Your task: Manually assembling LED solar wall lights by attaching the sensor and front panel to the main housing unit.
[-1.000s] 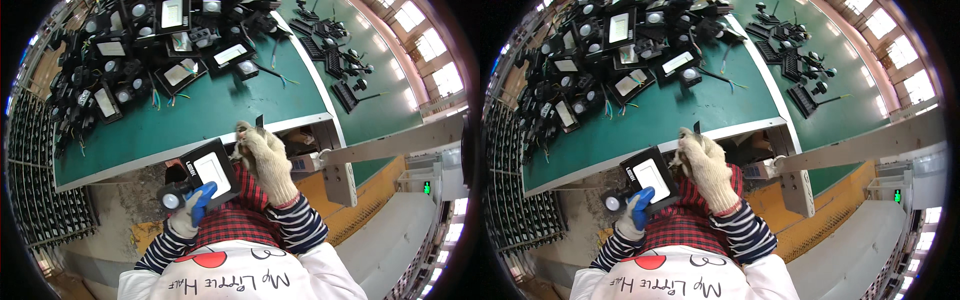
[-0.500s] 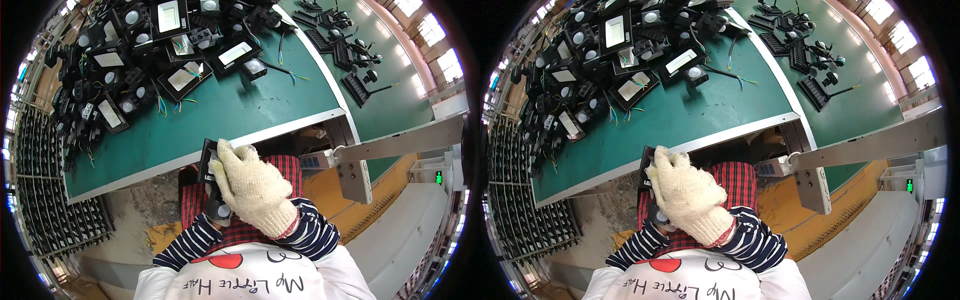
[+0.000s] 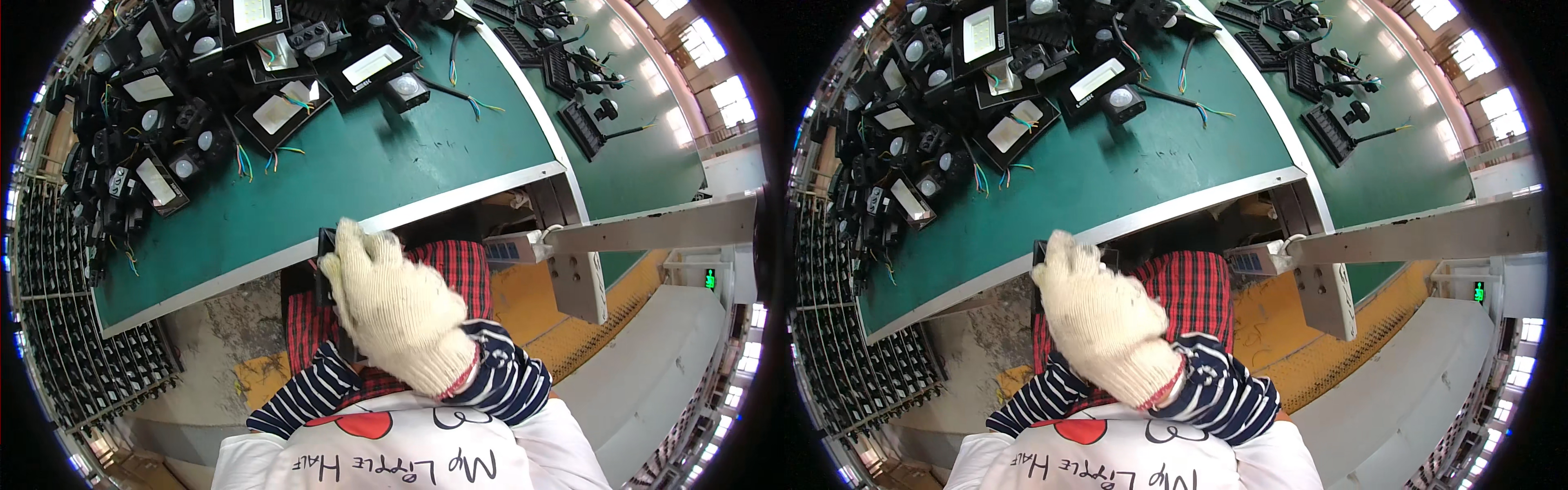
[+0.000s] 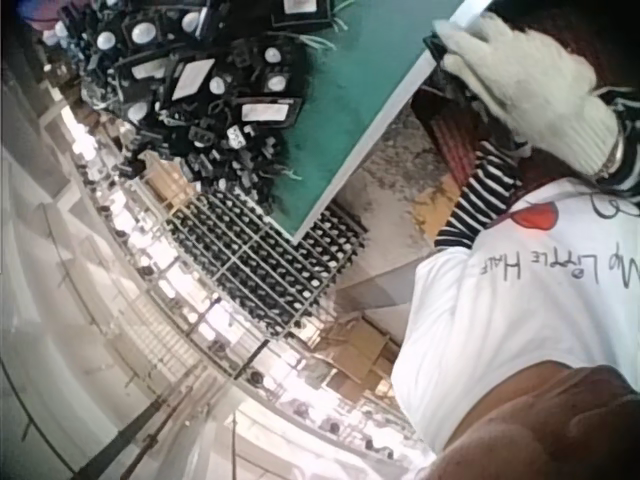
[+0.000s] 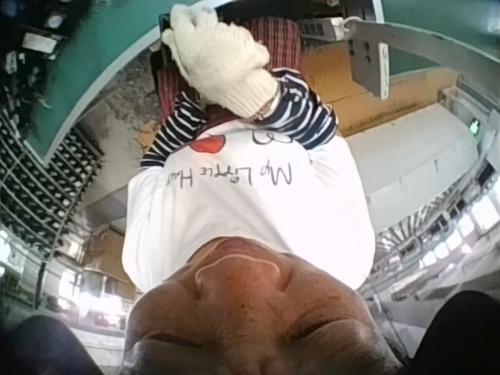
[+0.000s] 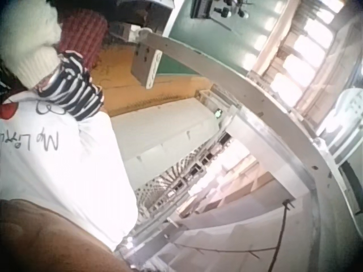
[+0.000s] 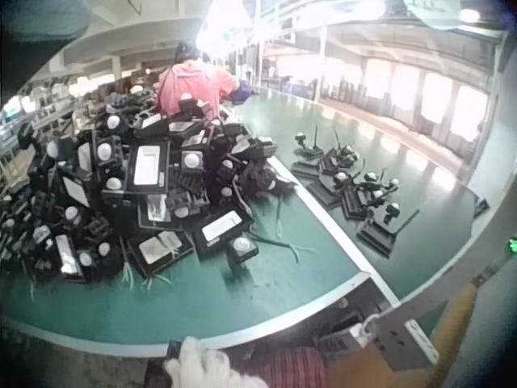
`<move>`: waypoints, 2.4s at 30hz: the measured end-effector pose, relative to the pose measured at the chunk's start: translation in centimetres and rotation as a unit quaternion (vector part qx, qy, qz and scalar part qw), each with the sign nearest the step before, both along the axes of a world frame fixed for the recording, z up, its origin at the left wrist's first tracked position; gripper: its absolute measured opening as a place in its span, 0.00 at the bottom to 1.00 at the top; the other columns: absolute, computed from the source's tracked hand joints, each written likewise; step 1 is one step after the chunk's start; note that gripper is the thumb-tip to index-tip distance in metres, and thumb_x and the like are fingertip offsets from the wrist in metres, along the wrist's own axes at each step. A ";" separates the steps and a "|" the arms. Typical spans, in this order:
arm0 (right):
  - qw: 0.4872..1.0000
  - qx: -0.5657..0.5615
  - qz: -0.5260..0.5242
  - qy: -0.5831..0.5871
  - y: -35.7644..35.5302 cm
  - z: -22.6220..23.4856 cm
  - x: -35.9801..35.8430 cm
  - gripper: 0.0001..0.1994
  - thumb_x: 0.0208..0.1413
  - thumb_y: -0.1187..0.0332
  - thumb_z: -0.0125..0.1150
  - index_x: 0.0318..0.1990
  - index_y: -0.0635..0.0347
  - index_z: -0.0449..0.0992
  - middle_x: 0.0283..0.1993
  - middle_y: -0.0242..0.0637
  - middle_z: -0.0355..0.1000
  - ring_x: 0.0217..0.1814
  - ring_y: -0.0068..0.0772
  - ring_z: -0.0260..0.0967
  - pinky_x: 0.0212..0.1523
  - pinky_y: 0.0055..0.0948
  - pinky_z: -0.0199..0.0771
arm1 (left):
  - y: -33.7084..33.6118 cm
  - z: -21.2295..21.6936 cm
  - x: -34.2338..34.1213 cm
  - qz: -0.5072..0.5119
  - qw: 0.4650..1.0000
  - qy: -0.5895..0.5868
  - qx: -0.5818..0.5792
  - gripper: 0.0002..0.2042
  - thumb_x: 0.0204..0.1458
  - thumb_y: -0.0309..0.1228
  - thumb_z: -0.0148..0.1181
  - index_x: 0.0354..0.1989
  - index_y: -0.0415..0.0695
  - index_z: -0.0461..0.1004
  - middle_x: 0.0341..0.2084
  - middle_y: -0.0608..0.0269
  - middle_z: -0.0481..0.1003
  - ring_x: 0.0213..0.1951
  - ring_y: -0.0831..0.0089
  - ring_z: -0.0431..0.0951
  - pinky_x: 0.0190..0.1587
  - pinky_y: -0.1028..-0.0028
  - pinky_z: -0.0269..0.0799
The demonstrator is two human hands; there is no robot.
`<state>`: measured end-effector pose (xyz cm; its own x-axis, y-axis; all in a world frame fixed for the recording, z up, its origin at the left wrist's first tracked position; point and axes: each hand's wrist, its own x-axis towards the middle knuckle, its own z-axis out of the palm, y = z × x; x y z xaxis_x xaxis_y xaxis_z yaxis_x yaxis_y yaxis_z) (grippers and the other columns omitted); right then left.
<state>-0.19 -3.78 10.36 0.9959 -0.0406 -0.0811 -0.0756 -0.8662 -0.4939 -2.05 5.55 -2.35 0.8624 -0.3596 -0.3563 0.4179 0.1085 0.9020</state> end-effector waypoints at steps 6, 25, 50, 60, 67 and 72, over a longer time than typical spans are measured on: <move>0.999 -0.049 0.002 0.014 0.2 0.4 -0.6 0.21 0.65 0.53 0.47 0.58 0.56 0.65 0.40 0.45 0.73 0.26 0.49 0.77 0.23 0.43 0.78 | -0.9 0.1 -0.3 0.010 0.999 0.039 -0.033 0.31 0.55 0.21 0.60 0.67 0.43 0.55 0.59 0.54 0.66 0.59 0.63 0.70 0.59 0.69 0.71; 0.980 0.146 0.087 -0.105 -6.9 -0.8 -1.0 0.22 0.60 0.55 0.57 0.58 0.53 0.72 0.38 0.46 0.74 0.33 0.48 0.76 0.33 0.40 0.76 | 6.2 1.2 -0.5 -0.050 0.993 0.041 -0.097 0.22 0.56 0.26 0.62 0.60 0.41 0.68 0.50 0.56 0.75 0.52 0.70 0.76 0.58 0.73 0.72; 0.971 0.122 0.134 -0.158 -6.3 0.5 -3.5 0.20 0.54 0.72 0.63 0.56 0.60 0.74 0.36 0.46 0.76 0.36 0.46 0.77 0.35 0.36 0.79 | 6.6 5.1 -0.4 -0.142 0.987 0.023 -0.069 0.27 0.51 0.26 0.68 0.61 0.41 0.67 0.48 0.61 0.76 0.48 0.75 0.76 0.52 0.74 0.73; 0.964 0.073 0.221 -0.131 -8.8 0.7 -1.7 0.17 0.56 0.63 0.63 0.52 0.53 0.75 0.32 0.39 0.74 0.30 0.43 0.75 0.28 0.38 0.74 | 9.1 5.2 2.1 -0.294 0.948 0.104 0.062 0.30 0.44 0.22 0.70 0.59 0.40 0.70 0.49 0.61 0.76 0.50 0.72 0.75 0.55 0.73 0.71; 0.949 0.114 0.285 -0.077 -9.6 1.4 -0.2 0.16 0.56 0.61 0.62 0.51 0.52 0.78 0.32 0.40 0.74 0.33 0.45 0.75 0.32 0.39 0.75 | 10.0 7.7 1.2 -0.240 0.968 0.071 0.029 0.23 0.48 0.26 0.69 0.54 0.37 0.74 0.48 0.56 0.78 0.50 0.72 0.76 0.55 0.74 0.71; 0.939 0.111 0.315 -0.077 -9.6 2.4 0.4 0.15 0.52 0.63 0.67 0.48 0.50 0.81 0.31 0.37 0.76 0.32 0.40 0.76 0.31 0.34 0.76 | 10.4 6.8 1.3 -0.295 0.952 -0.003 0.079 0.17 0.50 0.26 0.66 0.50 0.41 0.79 0.46 0.52 0.78 0.50 0.67 0.78 0.52 0.72 0.74</move>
<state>0.24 -13.40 12.76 0.8168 0.5621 0.1298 0.5056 -0.5891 -0.6303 -0.79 15.94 4.45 0.5299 -0.7241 -0.4415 0.3588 -0.2803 0.8904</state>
